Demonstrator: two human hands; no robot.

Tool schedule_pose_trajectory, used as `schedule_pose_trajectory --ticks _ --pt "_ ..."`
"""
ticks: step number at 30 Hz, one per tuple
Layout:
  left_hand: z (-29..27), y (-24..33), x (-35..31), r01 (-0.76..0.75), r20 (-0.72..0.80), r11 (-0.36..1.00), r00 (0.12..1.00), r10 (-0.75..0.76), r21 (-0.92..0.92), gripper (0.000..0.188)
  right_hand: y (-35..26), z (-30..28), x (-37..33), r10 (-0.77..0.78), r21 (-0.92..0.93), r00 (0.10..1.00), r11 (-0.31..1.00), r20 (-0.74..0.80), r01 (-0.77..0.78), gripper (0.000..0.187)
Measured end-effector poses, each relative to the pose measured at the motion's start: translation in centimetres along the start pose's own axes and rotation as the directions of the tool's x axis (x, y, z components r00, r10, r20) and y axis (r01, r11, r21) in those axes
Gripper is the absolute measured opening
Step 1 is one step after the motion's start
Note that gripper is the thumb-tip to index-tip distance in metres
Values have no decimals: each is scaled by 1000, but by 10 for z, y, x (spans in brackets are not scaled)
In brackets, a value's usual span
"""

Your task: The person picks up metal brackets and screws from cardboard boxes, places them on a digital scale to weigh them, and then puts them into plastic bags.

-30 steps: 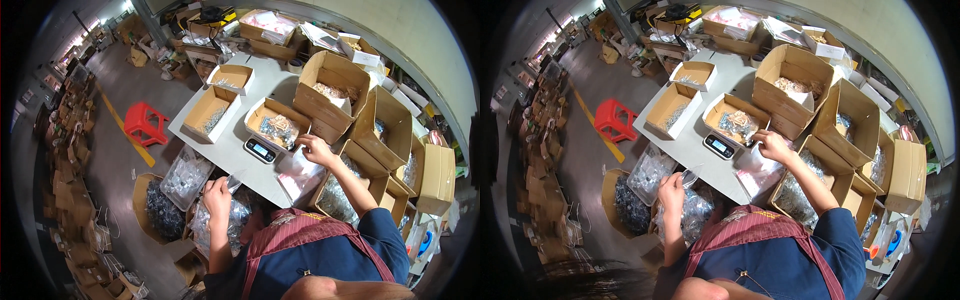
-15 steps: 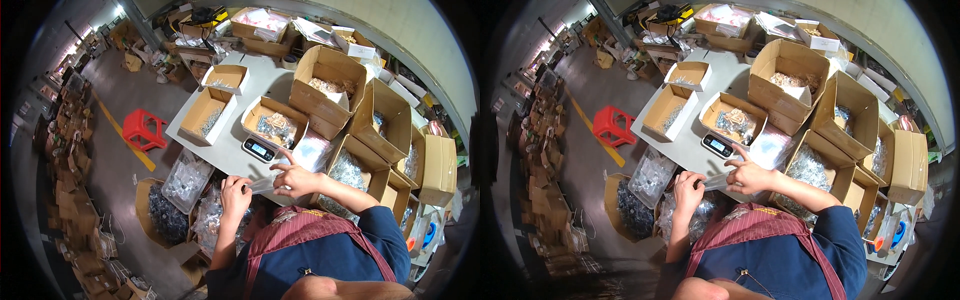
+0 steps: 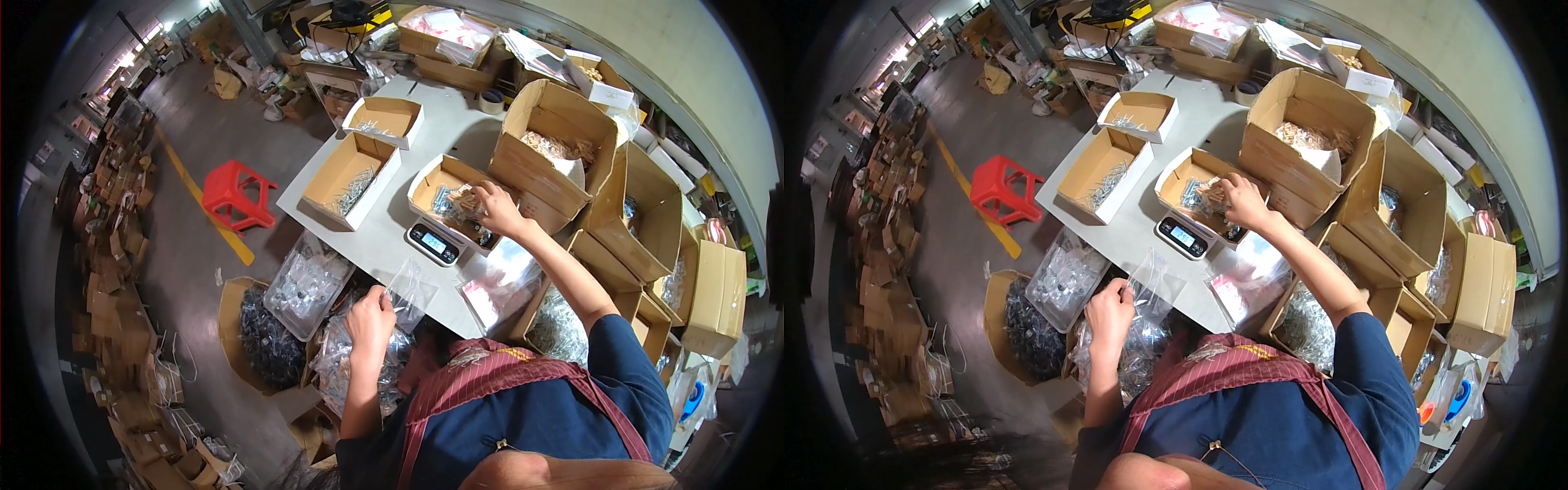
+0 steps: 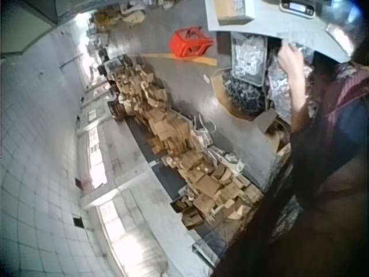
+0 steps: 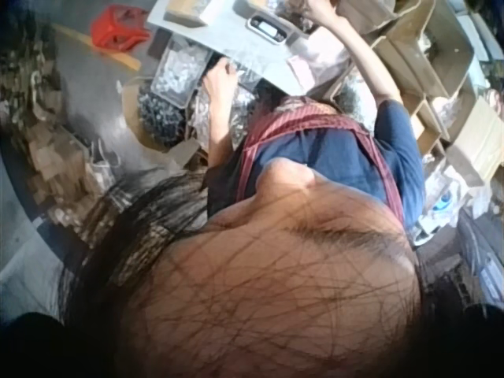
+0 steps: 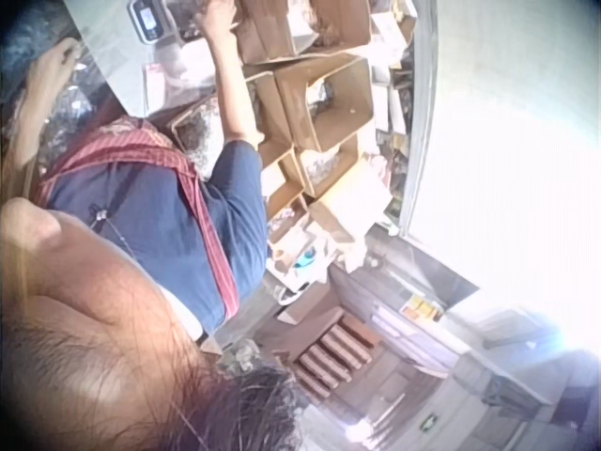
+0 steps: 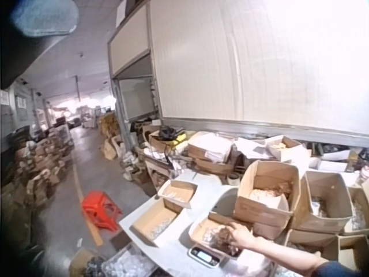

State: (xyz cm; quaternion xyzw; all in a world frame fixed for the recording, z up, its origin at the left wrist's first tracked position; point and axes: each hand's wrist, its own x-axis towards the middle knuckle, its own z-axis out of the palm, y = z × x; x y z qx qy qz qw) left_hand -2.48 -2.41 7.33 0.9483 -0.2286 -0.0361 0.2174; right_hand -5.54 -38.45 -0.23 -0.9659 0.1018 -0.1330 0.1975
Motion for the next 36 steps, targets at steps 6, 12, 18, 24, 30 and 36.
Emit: schedule_pose_trajectory --ticks 6,12,18,24,30,36 --pt "2 9 11 -79 -75 997 994 80 19 11 4 33 11 -32 -200 999 979 44 40 48" --pt "5 21 27 -155 -37 987 987 157 40 14 15 0 21 262 722 959 643 105 -255 26" --pt "10 42 38 -201 39 975 978 205 -91 16 -29 -41 3 227 874 928 326 296 -359 29" --pt "16 58 46 -219 58 972 973 224 -80 16 4 -42 -2 397 842 871 328 290 -430 36" --pt "21 56 43 -211 54 972 975 217 -106 19 -25 -74 -21 197 938 918 -31 345 -346 46" --pt "8 71 43 -207 124 954 963 238 -218 21 -60 -94 -37 -41 928 938 -136 343 -346 53"
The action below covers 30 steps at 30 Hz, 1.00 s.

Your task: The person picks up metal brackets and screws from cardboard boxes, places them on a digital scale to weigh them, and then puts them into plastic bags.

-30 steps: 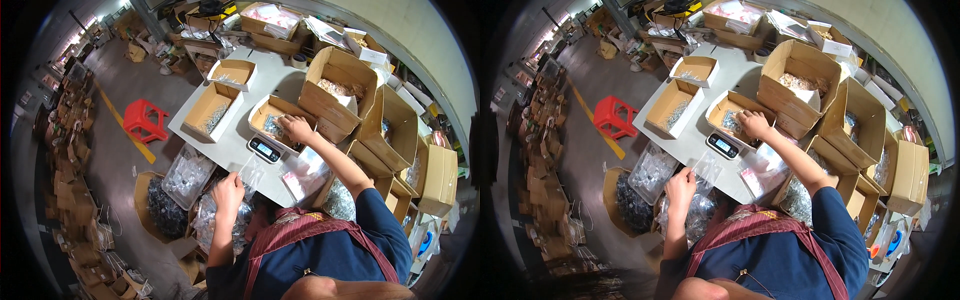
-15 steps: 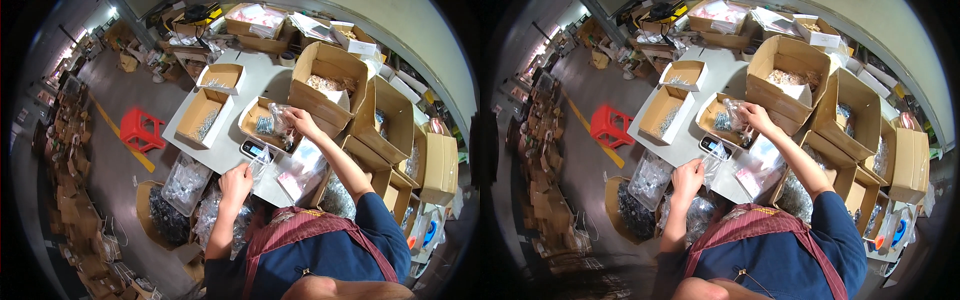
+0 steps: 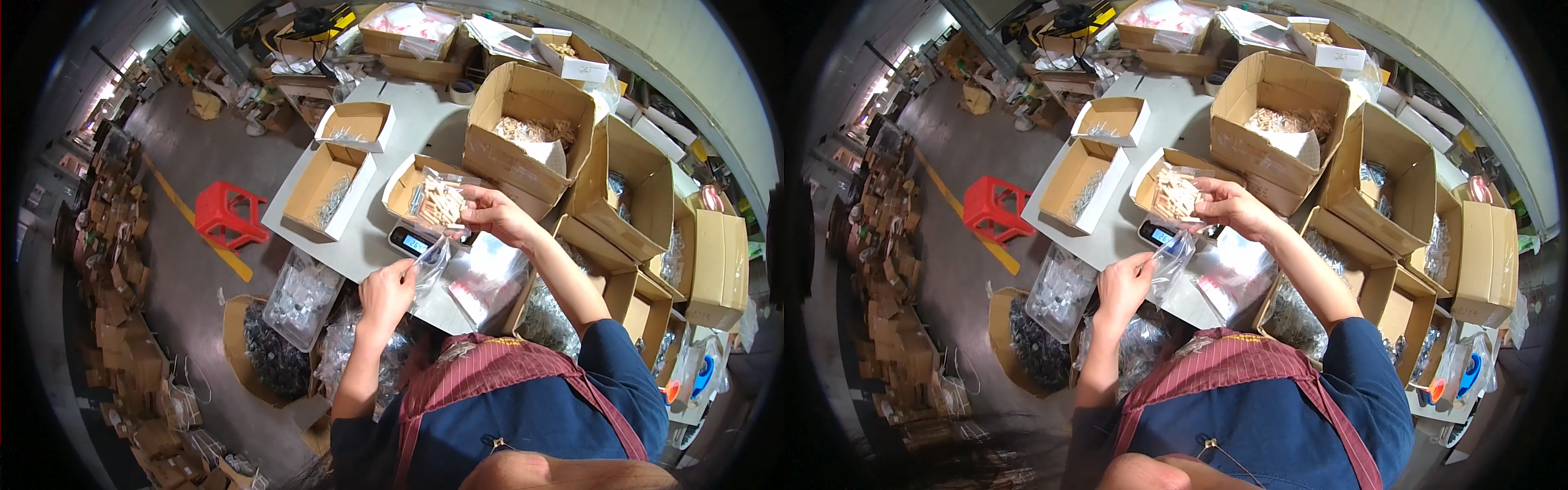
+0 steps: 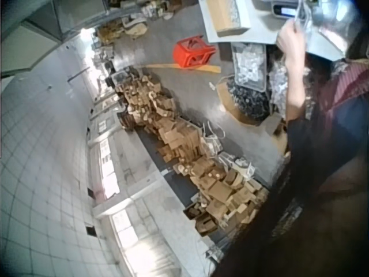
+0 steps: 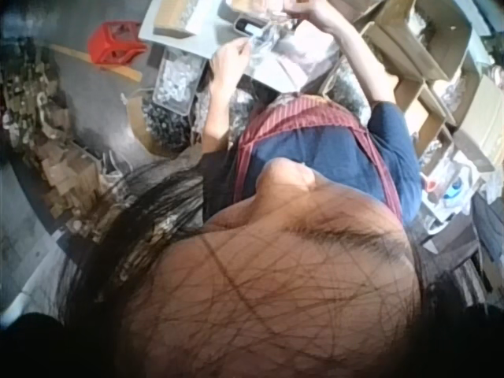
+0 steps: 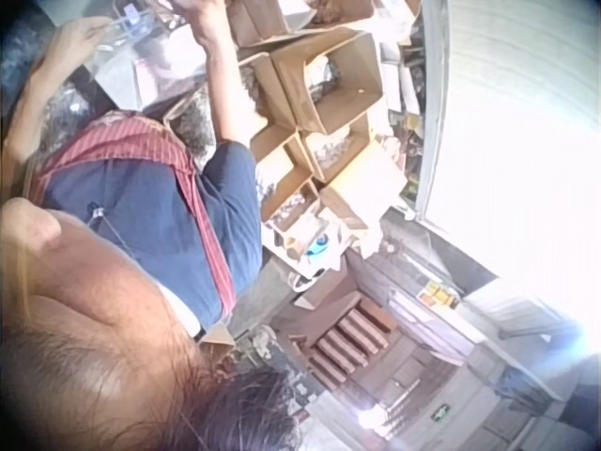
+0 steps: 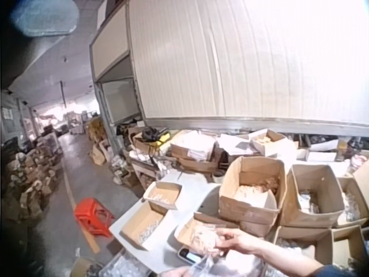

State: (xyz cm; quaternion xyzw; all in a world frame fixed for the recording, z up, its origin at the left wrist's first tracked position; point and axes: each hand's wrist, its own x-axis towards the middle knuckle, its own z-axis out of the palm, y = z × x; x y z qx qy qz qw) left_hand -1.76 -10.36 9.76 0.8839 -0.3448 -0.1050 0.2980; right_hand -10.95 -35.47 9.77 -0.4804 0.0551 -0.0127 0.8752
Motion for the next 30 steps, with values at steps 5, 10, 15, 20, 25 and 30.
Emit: schedule_pose_trajectory --ticks 5,10,15,20,25,30 --pt "-6 6 -5 -47 24 995 999 49 -88 26 6 25 -15 -124 -396 992 911 2 115 30" --pt "-7 -6 -11 -32 98 986 994 48 -163 21 -4 40 -26 -349 -829 853 273 387 488 16" --pt "-2 -8 -20 -64 83 959 992 90 -275 19 -2 48 -36 -302 -795 799 169 521 582 15" --pt "5 -2 -30 -85 74 902 989 127 -423 17 14 51 -43 -396 -779 840 360 371 513 13" --pt "-3 10 -38 6 78 907 997 29 -421 16 18 55 -50 -379 -790 699 -185 606 585 20" --pt "11 16 -49 -103 -61 955 994 90 -276 15 40 74 -61 -242 -766 746 16 620 642 21"
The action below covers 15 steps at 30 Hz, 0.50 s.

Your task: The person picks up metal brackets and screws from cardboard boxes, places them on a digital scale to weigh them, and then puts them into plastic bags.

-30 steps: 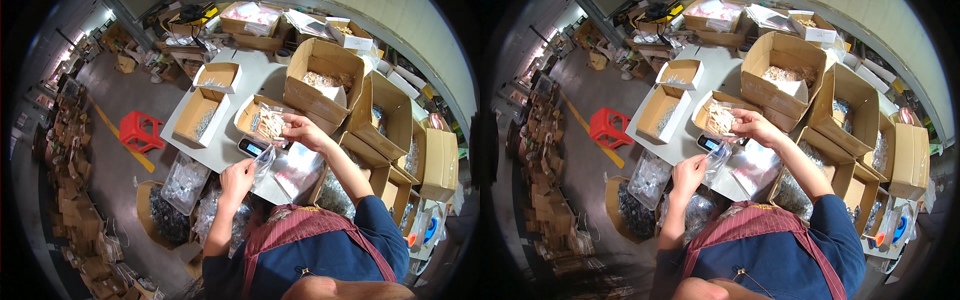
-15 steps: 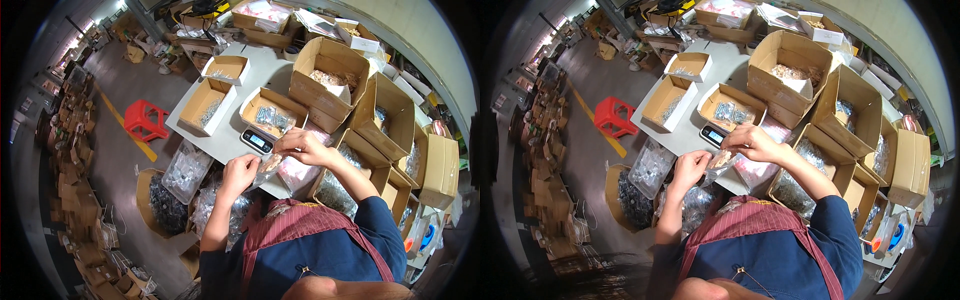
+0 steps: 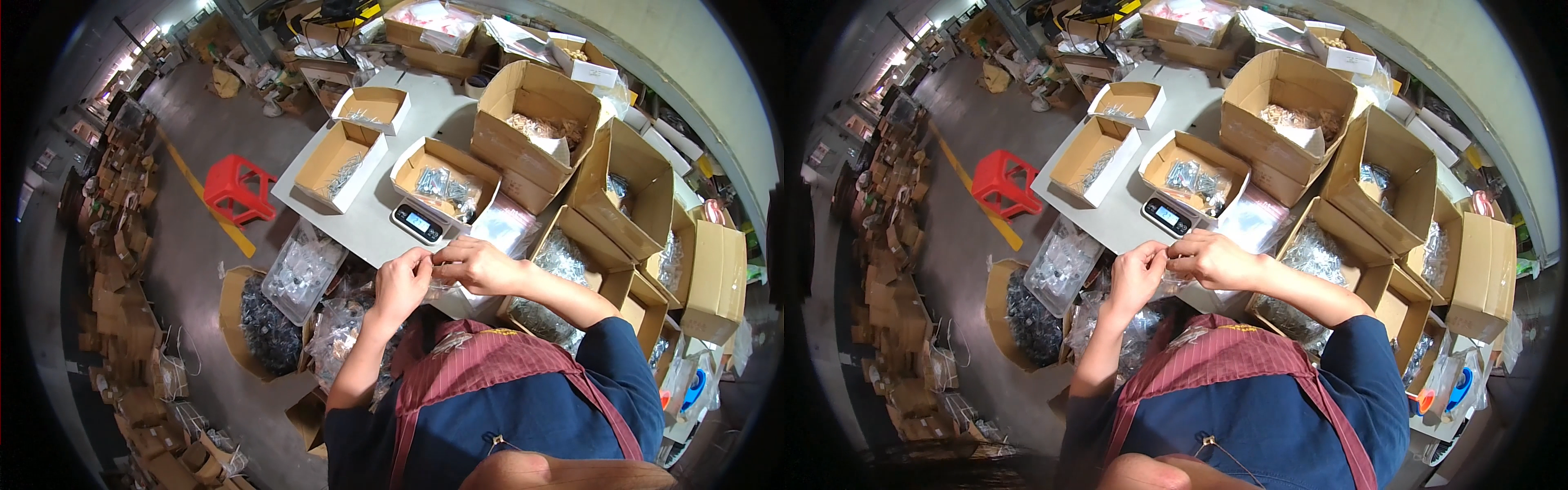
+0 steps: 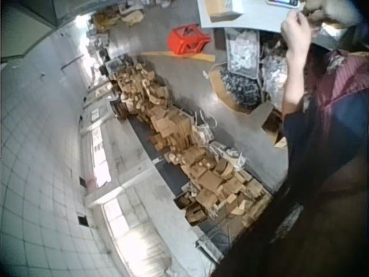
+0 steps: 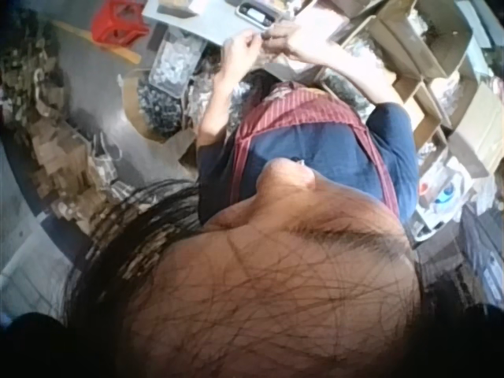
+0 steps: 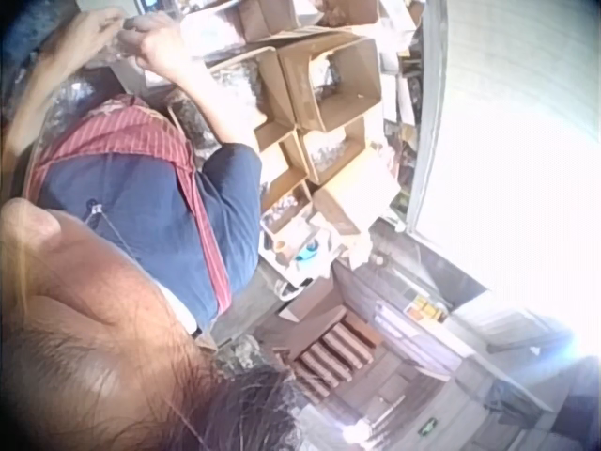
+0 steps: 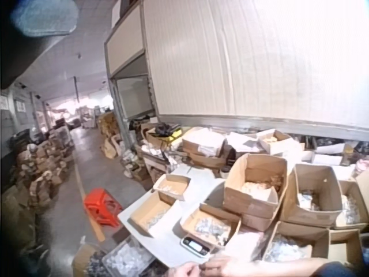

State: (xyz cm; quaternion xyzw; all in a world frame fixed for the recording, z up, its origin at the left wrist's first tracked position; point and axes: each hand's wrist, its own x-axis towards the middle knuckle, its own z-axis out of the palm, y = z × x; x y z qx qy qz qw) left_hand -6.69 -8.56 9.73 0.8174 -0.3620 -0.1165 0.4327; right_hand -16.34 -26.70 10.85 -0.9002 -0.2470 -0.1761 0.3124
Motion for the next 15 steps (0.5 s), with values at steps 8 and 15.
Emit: schedule_pose_trajectory --ticks 8,15 --pt "7 -17 -5 -54 -117 997 992 46 -64 14 92 -12 18 407 37 848 907 -339 -420 24" --pt "27 -21 -5 8 -170 1000 985 -12 -20 10 206 64 34 698 -547 694 517 -175 -658 45"
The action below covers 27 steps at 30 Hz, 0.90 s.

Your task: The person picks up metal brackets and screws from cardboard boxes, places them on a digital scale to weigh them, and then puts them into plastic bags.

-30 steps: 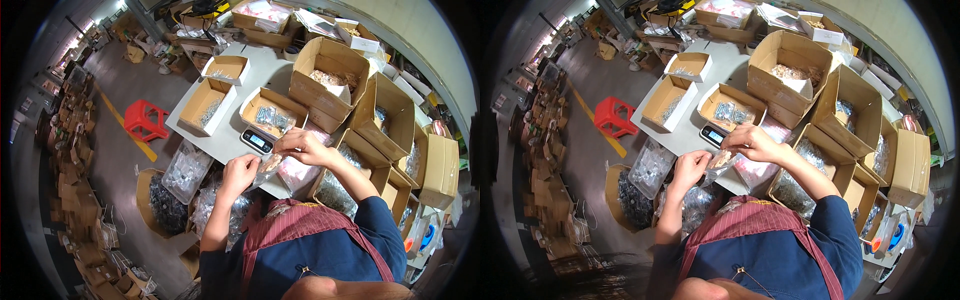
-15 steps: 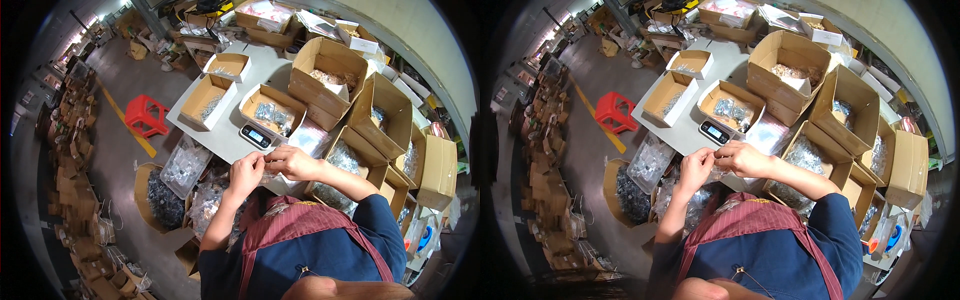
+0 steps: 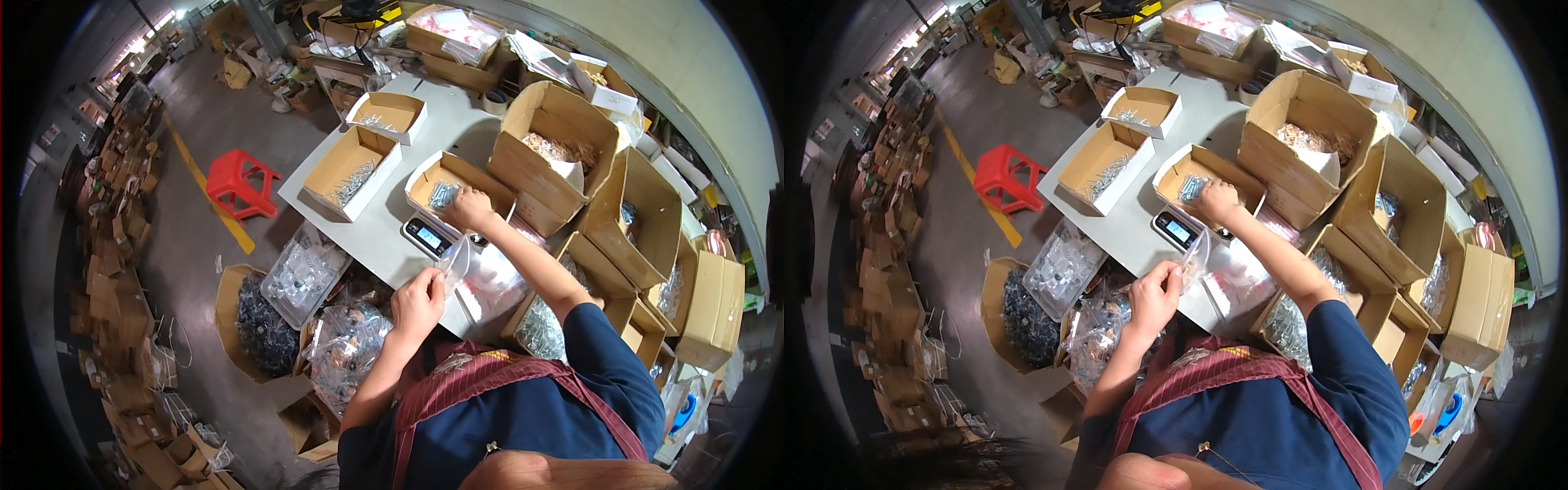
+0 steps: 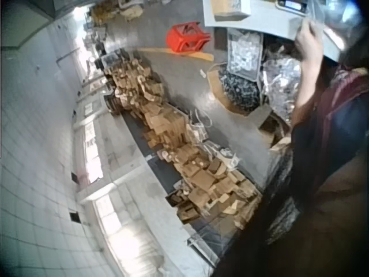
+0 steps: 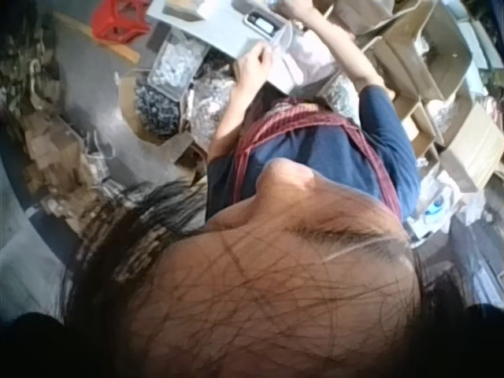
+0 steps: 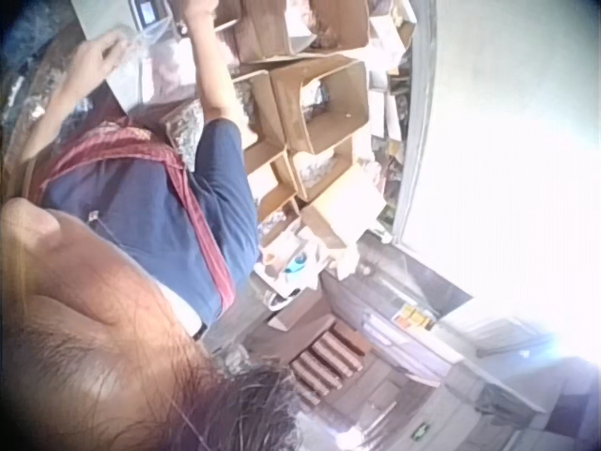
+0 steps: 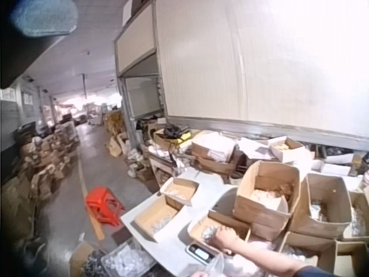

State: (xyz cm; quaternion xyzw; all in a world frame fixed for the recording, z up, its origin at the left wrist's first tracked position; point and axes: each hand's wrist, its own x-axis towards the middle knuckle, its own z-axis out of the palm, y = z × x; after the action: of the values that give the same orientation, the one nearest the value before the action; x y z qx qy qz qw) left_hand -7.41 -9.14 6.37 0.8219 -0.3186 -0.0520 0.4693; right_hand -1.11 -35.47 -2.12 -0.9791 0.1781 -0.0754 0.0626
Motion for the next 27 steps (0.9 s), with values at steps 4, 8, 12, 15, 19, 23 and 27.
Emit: schedule_pose_trajectory --ticks 4,8,12,15,19,23,27 --pt "-2 -10 -2 -33 -34 998 999 36 62 12 26 -15 10 82 310 980 951 -180 -22 17" --pt "-7 -18 3 -10 -9 999 1000 11 46 10 25 -77 -11 12 964 964 -24 266 -266 24" --pt "-8 -13 12 12 26 1000 1000 -12 26 12 16 -129 -44 -139 935 934 -91 328 -342 22" --pt "-8 -3 18 58 94 996 994 -64 63 15 9 -148 -62 -159 910 920 -161 359 -383 25" --pt "-6 2 18 76 112 997 991 -78 25 17 -5 -165 -80 -244 868 884 -208 400 -450 29" --pt "-5 -4 16 46 81 997 995 -52 65 16 -15 -166 -94 -353 922 864 -12 359 -388 25" --pt "-6 -4 15 27 23 994 999 -29 108 13 -22 -164 -101 -377 728 852 686 363 -7 20"
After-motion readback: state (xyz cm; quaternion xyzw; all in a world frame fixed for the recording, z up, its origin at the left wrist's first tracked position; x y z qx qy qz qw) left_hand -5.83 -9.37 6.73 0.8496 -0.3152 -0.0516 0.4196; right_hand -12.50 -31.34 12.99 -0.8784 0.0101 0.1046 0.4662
